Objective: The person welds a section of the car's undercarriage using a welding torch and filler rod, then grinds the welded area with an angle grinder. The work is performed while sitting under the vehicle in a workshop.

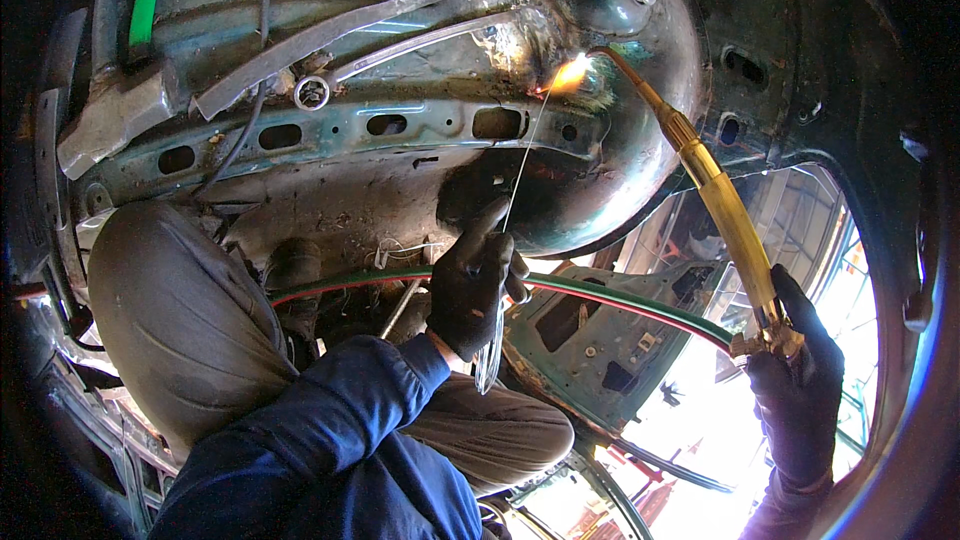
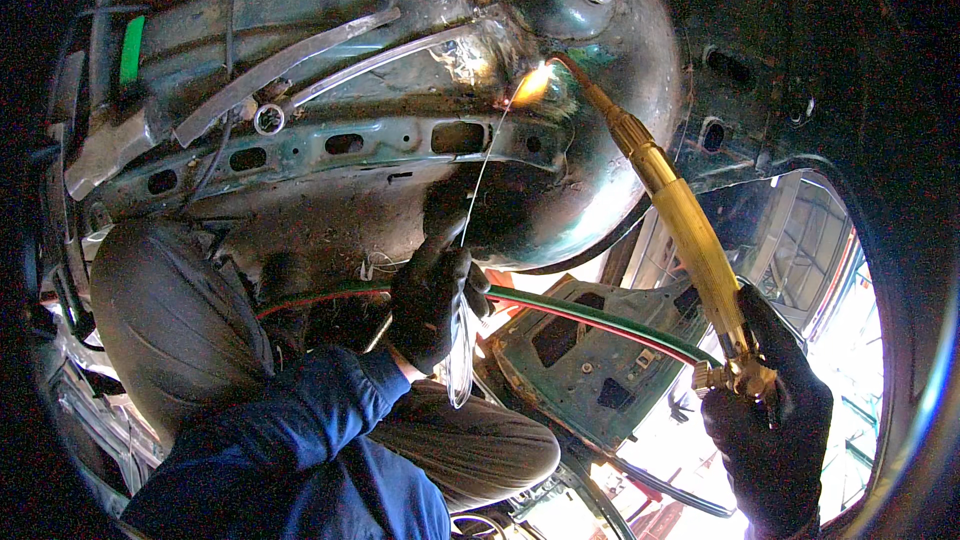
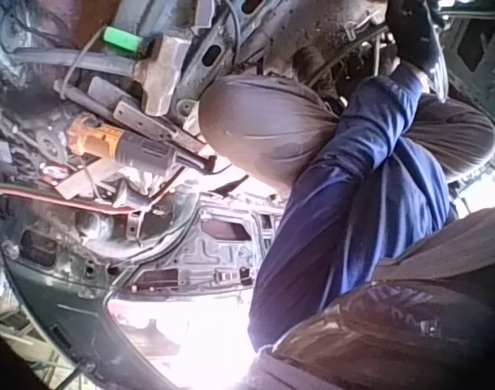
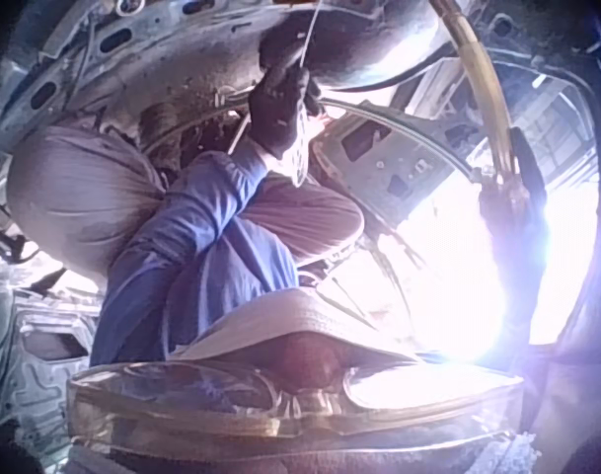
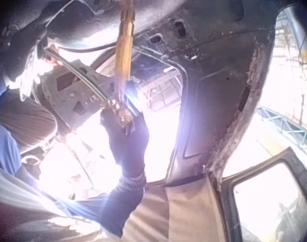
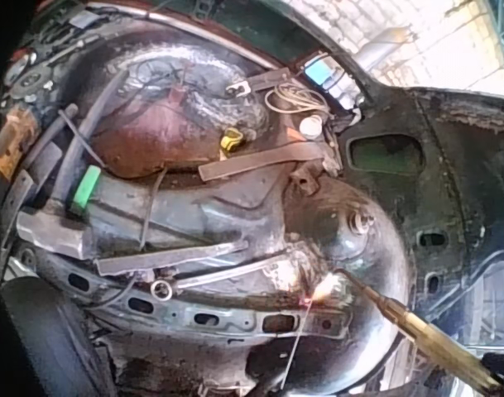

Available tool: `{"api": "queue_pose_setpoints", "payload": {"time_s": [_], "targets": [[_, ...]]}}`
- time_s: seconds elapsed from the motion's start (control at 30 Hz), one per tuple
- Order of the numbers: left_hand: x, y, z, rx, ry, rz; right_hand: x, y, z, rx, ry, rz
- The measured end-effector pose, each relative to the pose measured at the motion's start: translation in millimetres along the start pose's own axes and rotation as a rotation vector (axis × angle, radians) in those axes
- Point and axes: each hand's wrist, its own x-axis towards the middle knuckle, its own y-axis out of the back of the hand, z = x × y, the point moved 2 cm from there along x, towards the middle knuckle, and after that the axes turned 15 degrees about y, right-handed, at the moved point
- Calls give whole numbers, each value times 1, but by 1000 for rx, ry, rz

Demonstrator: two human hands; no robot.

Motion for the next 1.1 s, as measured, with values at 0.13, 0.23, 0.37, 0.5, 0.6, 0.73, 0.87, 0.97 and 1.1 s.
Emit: {"api": "queue_pose_setpoints", "payload": {"time_s": [0.13, 0.23, 0.37, 0.5, 0.6, 0.73, 0.87, 0.97, 1.1], "targets": [[1, 0, -6, -37, -23, -22, -2, 3, 27, -134, 205, -27], [1, -1, -7, -33, -28, -31, 1, -1, 29, -175, 214, 23], [2, 0, -3, 78, -87, 2, 12, -4, -10, -38, -74, 12], [4, 1, -8, 0, -63, -28, 12, -8, 3, -48, 53, 16], [4, 1, -8, -6, -70, -25, 12, -8, 3, -62, 96, 25], [1, 0, 0, 63, -63, -3, 12, -8, 3, -54, 102, 37], [2, 0, -2, 47, -59, -8, 11, -7, 3, -56, 110, 47], [2, 0, 0, 87, -107, -1, 12, -8, 3, -50, 118, 53], [4, 2, -4, 94, -141, -24, 12, -9, 4, -52, 115, 68]]}}
